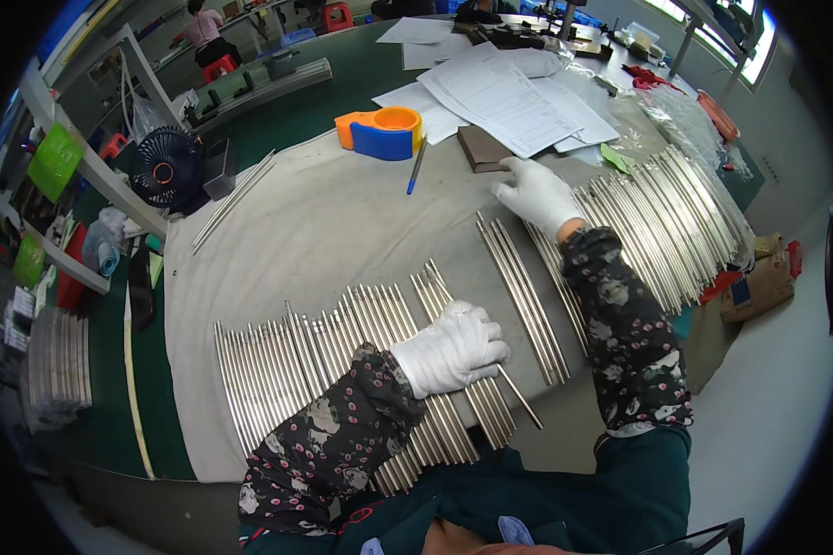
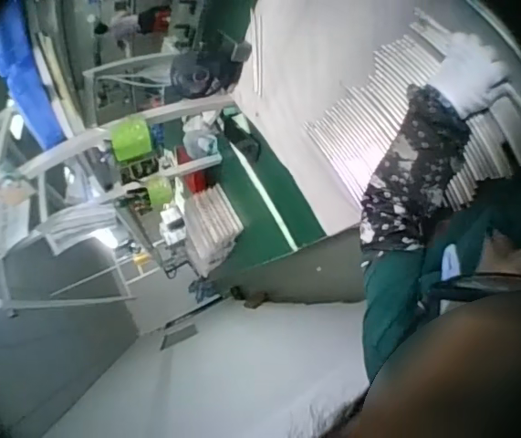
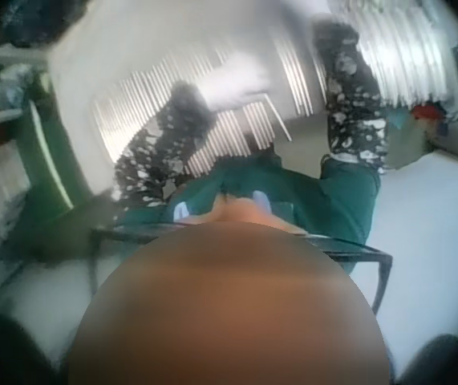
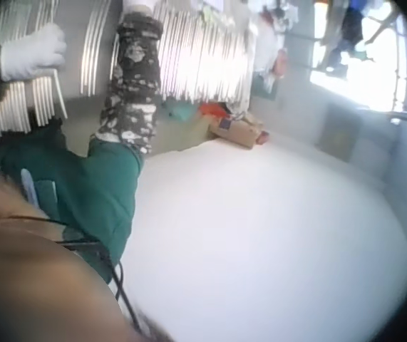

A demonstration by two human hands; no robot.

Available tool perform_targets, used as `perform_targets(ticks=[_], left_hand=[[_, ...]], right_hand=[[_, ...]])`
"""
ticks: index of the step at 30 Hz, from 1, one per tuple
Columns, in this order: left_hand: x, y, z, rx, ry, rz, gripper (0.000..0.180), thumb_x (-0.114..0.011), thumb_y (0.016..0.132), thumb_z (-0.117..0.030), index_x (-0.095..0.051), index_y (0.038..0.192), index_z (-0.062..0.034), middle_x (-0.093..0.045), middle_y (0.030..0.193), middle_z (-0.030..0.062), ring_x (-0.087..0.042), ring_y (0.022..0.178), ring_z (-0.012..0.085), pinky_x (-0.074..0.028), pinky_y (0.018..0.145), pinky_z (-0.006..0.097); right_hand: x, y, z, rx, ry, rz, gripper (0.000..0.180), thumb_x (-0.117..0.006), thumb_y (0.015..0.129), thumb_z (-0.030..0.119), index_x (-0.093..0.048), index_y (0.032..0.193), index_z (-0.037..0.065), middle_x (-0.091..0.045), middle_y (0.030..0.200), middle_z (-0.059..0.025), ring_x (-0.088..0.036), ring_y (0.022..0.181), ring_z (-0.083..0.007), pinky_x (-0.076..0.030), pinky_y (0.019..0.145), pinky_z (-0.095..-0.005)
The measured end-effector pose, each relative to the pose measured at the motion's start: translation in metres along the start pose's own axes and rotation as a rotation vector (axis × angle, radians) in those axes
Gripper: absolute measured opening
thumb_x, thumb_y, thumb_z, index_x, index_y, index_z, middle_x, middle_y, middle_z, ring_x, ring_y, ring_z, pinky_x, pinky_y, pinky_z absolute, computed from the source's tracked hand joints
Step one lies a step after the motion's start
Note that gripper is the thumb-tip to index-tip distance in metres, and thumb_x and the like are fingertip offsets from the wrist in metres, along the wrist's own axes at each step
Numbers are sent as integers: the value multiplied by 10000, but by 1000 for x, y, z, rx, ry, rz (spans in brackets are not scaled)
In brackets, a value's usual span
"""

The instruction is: Organizing and sanding the ends of a batch of small metal rods on a factory workbench.

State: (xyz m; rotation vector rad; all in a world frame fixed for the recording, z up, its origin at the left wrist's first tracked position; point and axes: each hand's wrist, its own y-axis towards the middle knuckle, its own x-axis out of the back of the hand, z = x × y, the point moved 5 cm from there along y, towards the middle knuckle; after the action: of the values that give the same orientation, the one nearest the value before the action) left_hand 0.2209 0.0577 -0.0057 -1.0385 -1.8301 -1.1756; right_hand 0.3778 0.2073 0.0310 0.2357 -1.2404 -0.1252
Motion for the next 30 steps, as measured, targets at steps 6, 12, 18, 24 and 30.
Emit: perform_targets(ticks=[6,12,18,24,30], left_hand=[[-3,-3,-8,33,11,39,114,-629,797,-269,-606,849,-170,-559,793,-13,-537,798,199,-390,757,359],[-6,0,-5,30,-15,58,125,-625,801,-271,-617,861,-162,-568,805,-8,-543,810,204,-397,764,364],[6,1,1,40,46,65,167,-579,833,-314,-620,882,-160,-579,819,5,-551,819,229,-408,747,375],[8,7,6,46,0,41,161,-682,756,-242,-631,868,-138,-605,800,13,-572,820,243,-439,732,394],[10,17,-6,25,202,137,146,-668,760,-264,-642,869,-170,-608,840,39,-586,872,247,-450,777,394]], right_hand=[[-28,46,12,-367,-191,33,788,-663,714,583,-506,1178,-35,-665,994,-193,-654,948,-313,-506,810,-400],[1,31,17,-247,-92,126,633,-630,704,445,-584,1175,25,-660,1026,-209,-640,977,-323,-493,841,-383],[59,-94,18,-4,84,6,711,-635,715,386,-480,1298,9,-650,958,-217,-624,938,-337,-495,825,-393],[55,-182,4,-25,-295,131,650,-635,678,274,-518,1290,90,-571,1140,-165,-572,1003,-330,-472,841,-419],[42,-181,8,67,-216,-148,632,-687,661,273,-516,1224,42,-580,1099,-158,-541,1040,-320,-444,878,-422]])
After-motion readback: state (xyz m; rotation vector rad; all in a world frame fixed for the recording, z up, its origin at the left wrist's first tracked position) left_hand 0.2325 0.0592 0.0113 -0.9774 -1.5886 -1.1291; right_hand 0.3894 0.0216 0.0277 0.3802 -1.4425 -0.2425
